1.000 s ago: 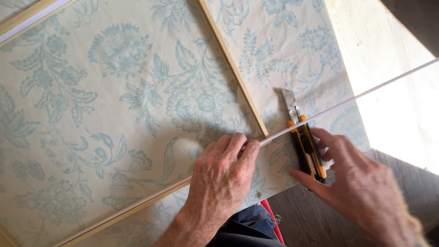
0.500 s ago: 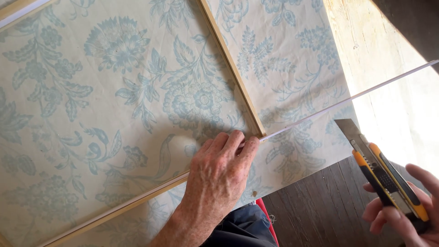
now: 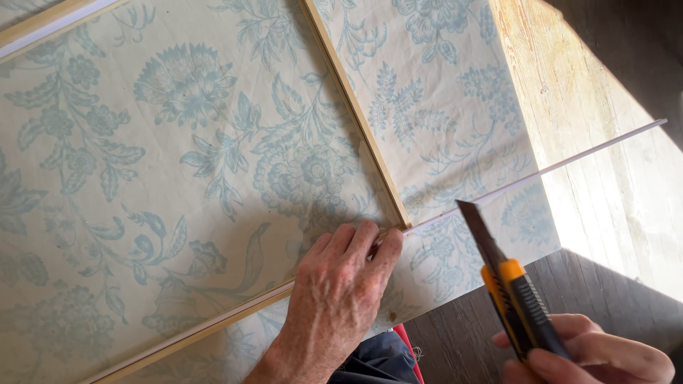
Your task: Applying thin adhesive strips to a wooden frame using a utility knife
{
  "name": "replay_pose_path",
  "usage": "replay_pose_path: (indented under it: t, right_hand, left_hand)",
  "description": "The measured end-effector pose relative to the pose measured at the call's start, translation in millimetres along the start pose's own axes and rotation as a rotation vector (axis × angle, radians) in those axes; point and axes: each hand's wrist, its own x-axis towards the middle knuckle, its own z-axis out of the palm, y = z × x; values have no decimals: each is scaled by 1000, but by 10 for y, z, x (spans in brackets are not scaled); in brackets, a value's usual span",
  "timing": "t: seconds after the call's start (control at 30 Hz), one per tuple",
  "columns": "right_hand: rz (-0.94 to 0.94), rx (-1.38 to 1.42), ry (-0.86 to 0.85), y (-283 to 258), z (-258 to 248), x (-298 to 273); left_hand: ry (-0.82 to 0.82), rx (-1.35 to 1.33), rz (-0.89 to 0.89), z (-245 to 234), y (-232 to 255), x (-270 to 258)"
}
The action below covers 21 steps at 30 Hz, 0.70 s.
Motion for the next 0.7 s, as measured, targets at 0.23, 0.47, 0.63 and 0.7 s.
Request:
replay_pose_path:
  t: [0.23, 0.47, 0.63, 0.7]
  right_hand:
    - [-54, -311, -398, 407, -108, -155]
    - [33, -489, -557, 331, -63, -94]
    - [-107, -391, -459, 16, 110, 108]
    - [9, -415, -420, 10, 124, 101]
  left_hand:
    - [12, 18, 22, 21, 12, 0]
    - [-10, 31, 22, -24, 17, 33]
    - [-6, 20, 11, -30, 27, 30]
    - [4, 10, -1, -16, 31, 21]
